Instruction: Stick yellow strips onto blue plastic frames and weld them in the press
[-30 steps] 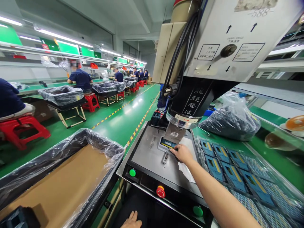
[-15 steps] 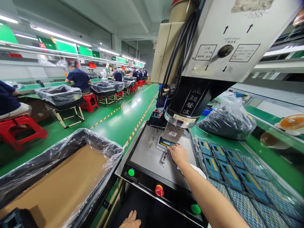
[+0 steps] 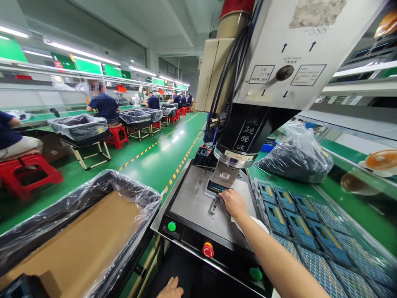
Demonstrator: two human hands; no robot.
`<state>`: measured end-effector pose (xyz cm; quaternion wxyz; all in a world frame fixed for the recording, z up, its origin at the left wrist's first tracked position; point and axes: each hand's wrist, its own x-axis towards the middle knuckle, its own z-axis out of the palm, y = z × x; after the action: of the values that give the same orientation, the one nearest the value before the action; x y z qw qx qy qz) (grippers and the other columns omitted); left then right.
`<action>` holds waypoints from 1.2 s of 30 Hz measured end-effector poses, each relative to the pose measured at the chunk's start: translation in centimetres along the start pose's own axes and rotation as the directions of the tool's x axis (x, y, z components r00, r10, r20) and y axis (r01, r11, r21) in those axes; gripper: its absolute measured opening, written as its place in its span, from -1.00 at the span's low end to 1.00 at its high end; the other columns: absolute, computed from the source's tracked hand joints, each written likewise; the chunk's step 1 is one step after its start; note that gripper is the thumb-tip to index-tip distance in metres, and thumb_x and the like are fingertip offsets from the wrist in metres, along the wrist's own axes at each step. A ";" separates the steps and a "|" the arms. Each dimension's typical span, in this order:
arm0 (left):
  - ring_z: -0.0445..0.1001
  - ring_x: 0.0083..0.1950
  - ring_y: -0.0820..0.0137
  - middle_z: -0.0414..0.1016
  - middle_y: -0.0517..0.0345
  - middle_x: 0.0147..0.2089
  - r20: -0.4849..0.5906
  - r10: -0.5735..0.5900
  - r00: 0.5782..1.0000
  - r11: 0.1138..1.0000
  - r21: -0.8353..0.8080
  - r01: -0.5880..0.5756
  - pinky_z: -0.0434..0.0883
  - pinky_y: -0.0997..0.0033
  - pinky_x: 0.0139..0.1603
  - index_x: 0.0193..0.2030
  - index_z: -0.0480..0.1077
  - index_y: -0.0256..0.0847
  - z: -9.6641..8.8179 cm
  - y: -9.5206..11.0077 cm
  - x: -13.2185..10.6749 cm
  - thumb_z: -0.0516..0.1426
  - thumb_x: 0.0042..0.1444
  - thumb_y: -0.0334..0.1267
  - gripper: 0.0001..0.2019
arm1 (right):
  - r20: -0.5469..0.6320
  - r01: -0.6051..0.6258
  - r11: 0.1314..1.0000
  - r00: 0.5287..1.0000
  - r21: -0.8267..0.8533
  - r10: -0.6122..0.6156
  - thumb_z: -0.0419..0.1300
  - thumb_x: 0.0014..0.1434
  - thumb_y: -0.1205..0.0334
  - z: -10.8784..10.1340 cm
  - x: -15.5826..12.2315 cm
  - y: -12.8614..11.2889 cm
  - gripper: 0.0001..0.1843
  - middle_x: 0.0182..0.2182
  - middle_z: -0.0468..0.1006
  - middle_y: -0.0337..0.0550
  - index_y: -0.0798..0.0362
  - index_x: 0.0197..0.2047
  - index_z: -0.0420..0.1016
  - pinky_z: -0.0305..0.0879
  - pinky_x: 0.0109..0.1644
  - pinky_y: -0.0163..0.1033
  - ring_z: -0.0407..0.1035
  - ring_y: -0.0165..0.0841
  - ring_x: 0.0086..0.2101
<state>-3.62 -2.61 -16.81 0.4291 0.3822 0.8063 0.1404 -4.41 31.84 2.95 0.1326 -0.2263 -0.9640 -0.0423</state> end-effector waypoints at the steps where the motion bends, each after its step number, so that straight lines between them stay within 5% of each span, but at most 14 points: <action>1: -0.06 0.39 0.12 0.05 -0.23 0.35 -0.003 0.004 1.000 1.000 -0.009 -0.004 0.02 0.08 0.34 0.01 0.40 -0.31 -0.3 0.1 -0.3 -0.06 0.14 -0.29 -0.64 | -0.005 0.029 0.999 1.000 0.014 -0.029 -0.11 0.32 0.11 -0.2 -0.2 0.0 -0.60 -0.22 0.49 0.01 0.08 -0.26 0.51 0.15 -0.03 -0.17 0.30 -0.18 -0.13; 5: 0.14 0.32 0.17 0.22 -0.13 0.29 -0.049 0.074 0.996 0.995 -0.063 -0.077 0.10 0.24 0.31 0.12 0.31 -0.25 -1.7 0.8 -1.9 0.12 0.00 -0.21 -0.50 | -0.056 0.146 0.984 0.988 0.099 -0.141 -0.15 0.33 0.09 -1.4 -2.2 -1.1 -0.57 -0.16 0.46 -0.01 0.08 -0.24 0.49 0.17 0.00 -0.15 0.29 -0.19 -0.13; 8: 0.31 0.19 0.27 0.25 -0.08 0.27 -0.199 0.091 0.976 0.972 -0.197 -0.130 0.23 0.32 0.23 0.23 0.15 -0.22 -3.0 2.0 -3.4 0.10 0.01 -0.16 -0.39 | -0.121 0.239 0.935 0.969 0.263 -0.214 -0.16 0.32 0.05 -3.2 -5.3 -3.0 -0.57 -0.18 0.45 0.01 0.06 -0.24 0.46 0.19 0.01 -0.11 0.29 -0.20 -0.14; 12: 0.33 0.15 0.26 0.22 -0.15 0.26 -0.561 0.067 0.825 0.855 -0.394 -0.337 0.32 0.28 0.13 0.26 0.02 -0.24 -5.5 4.3 -5.4 0.05 0.08 -0.11 -0.39 | -0.029 0.277 0.783 0.948 0.557 -0.316 -0.12 0.32 0.05 -6.4 -11.0 -6.1 -0.64 -0.26 0.44 -0.04 0.02 -0.30 0.41 0.25 -0.11 -0.16 0.30 -0.27 -0.24; 14: 0.21 0.25 0.25 0.10 -0.12 0.33 -0.658 0.116 0.744 0.838 -0.337 -0.429 0.25 0.25 0.21 0.30 -0.12 -0.21 -6.9 5.4 -6.2 0.10 0.05 -0.11 -0.28 | 0.088 0.217 0.690 0.922 0.690 -0.378 -0.10 0.31 0.07 -7.3 -13.7 -7.3 -0.67 -0.29 0.42 -0.09 0.02 -0.33 0.38 0.25 -0.19 -0.23 0.30 -0.33 -0.30; 16: 0.11 0.31 0.23 0.01 -0.07 0.37 -0.679 0.195 0.707 0.837 -0.260 -0.481 0.16 0.23 0.27 0.33 -0.17 -0.16 -8.1 6.3 -6.9 0.15 0.01 -0.11 -0.20 | 0.187 0.119 0.615 0.893 0.779 -0.410 -0.06 0.30 0.08 -7.2 -15.8 -8.0 -0.69 -0.33 0.41 -0.15 0.03 -0.37 0.36 0.23 -0.25 -0.28 0.28 -0.37 -0.34; 18: 0.20 0.26 0.21 0.18 -0.01 0.30 -0.630 0.263 0.731 0.848 -0.210 -0.486 0.18 0.24 0.25 0.27 0.03 -0.11 -8.8 7.2 -7.4 0.15 0.02 -0.07 -0.32 | 0.280 -0.004 0.575 0.877 0.818 -0.392 -0.03 0.28 0.07 -6.1 -17.3 -8.3 -0.68 -0.39 0.41 -0.20 0.04 -0.42 0.34 0.19 -0.32 -0.32 0.26 -0.40 -0.39; 21: 0.44 -0.08 0.30 0.52 0.10 -0.11 -0.528 0.266 0.807 0.885 -0.197 -0.421 0.34 0.34 0.00 -0.10 0.40 -0.11 -8.8 8.2 -7.3 0.09 0.07 -0.03 -0.69 | 0.387 -0.169 0.577 0.879 0.799 -0.278 -0.02 0.26 0.04 -3.6 -18.9 -8.1 -0.66 -0.46 0.40 -0.25 0.06 -0.44 0.33 0.14 -0.37 -0.34 0.23 -0.42 -0.43; 24: 0.41 -0.30 0.38 0.49 0.19 -0.37 -0.512 0.157 0.845 0.916 -0.244 -0.318 0.33 0.44 -0.25 -0.30 0.39 -0.15 -7.4 8.6 -6.5 0.06 0.07 -0.01 -0.74 | 0.396 -0.197 0.646 0.901 0.738 -0.178 0.13 0.14 0.07 -1.4 -20.1 -7.8 -0.79 -0.39 0.46 -0.22 0.05 -0.35 0.40 0.17 -0.29 -0.31 0.29 -0.36 -0.36; 30: 0.40 -0.37 0.42 0.47 0.23 -0.41 -0.415 0.002 0.910 0.920 -0.357 -0.164 0.28 0.46 -0.32 -0.30 0.35 -0.18 -4.9 7.9 -4.4 0.02 0.10 -0.04 -0.75 | 0.417 -0.210 0.710 0.900 0.672 -0.128 0.07 0.16 0.09 1.2 -21.6 -8.1 -0.75 -0.28 0.52 -0.13 0.03 -0.22 0.47 0.21 -0.18 -0.26 0.38 -0.28 -0.27; 36: 0.38 -0.34 0.41 0.44 0.25 -0.43 -0.432 -0.059 0.900 0.971 -0.233 -0.048 0.24 0.46 -0.30 -0.38 0.34 -0.16 -4.9 7.7 -3.9 0.06 0.05 -0.11 -0.82 | 0.465 -0.226 0.752 0.877 0.620 -0.119 0.10 0.13 0.08 2.2 -21.7 -8.5 -0.78 -0.35 0.53 -0.15 0.00 -0.32 0.51 0.20 -0.23 -0.28 0.39 -0.27 -0.29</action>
<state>-2.35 0.15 -7.39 0.2807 0.2845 0.8603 0.3166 9.95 15.32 -5.30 -0.0365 -0.1968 -0.9113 0.3599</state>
